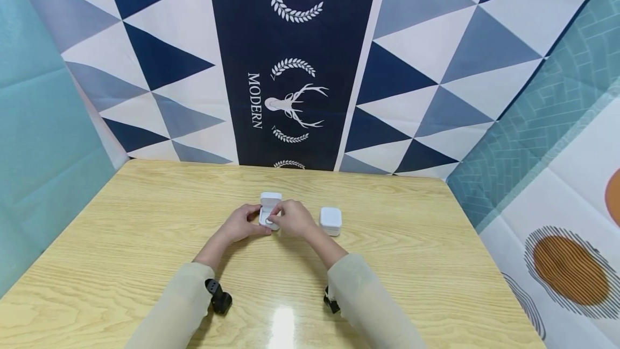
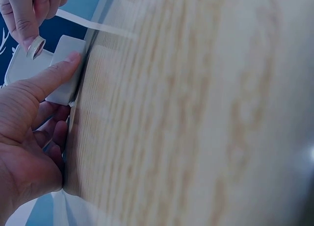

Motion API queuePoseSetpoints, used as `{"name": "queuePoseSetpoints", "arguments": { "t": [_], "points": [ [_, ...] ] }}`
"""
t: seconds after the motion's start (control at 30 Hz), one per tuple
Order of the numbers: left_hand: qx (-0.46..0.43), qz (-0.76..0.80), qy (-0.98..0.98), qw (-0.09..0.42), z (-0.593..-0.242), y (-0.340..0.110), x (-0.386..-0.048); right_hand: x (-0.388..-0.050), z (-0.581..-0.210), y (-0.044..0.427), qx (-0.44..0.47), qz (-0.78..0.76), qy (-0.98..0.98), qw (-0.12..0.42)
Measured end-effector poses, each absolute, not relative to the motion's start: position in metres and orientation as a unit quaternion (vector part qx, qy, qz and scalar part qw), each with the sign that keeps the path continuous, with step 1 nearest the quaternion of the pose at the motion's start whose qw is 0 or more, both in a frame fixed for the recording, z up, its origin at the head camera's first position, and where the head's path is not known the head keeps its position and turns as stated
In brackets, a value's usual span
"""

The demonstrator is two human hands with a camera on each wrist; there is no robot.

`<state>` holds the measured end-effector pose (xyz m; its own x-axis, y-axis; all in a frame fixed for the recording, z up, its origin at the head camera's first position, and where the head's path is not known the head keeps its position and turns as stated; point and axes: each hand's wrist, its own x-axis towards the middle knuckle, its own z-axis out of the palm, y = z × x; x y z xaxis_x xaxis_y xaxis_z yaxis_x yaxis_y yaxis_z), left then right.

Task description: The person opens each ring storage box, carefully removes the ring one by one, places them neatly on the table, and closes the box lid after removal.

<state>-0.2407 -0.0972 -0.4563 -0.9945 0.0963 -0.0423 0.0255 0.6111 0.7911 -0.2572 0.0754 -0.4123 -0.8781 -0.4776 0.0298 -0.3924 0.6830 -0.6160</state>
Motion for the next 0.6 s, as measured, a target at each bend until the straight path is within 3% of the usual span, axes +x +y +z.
{"name": "queuePoseSetpoints", "arguments": {
  "t": [0.6],
  "points": [
    [0.032,0.434,0.899,0.041,-0.4593,-0.0980,-0.2416,-0.2522,-0.4102,0.0721,-0.257,-0.311,0.912,0.070]
  ]
}}
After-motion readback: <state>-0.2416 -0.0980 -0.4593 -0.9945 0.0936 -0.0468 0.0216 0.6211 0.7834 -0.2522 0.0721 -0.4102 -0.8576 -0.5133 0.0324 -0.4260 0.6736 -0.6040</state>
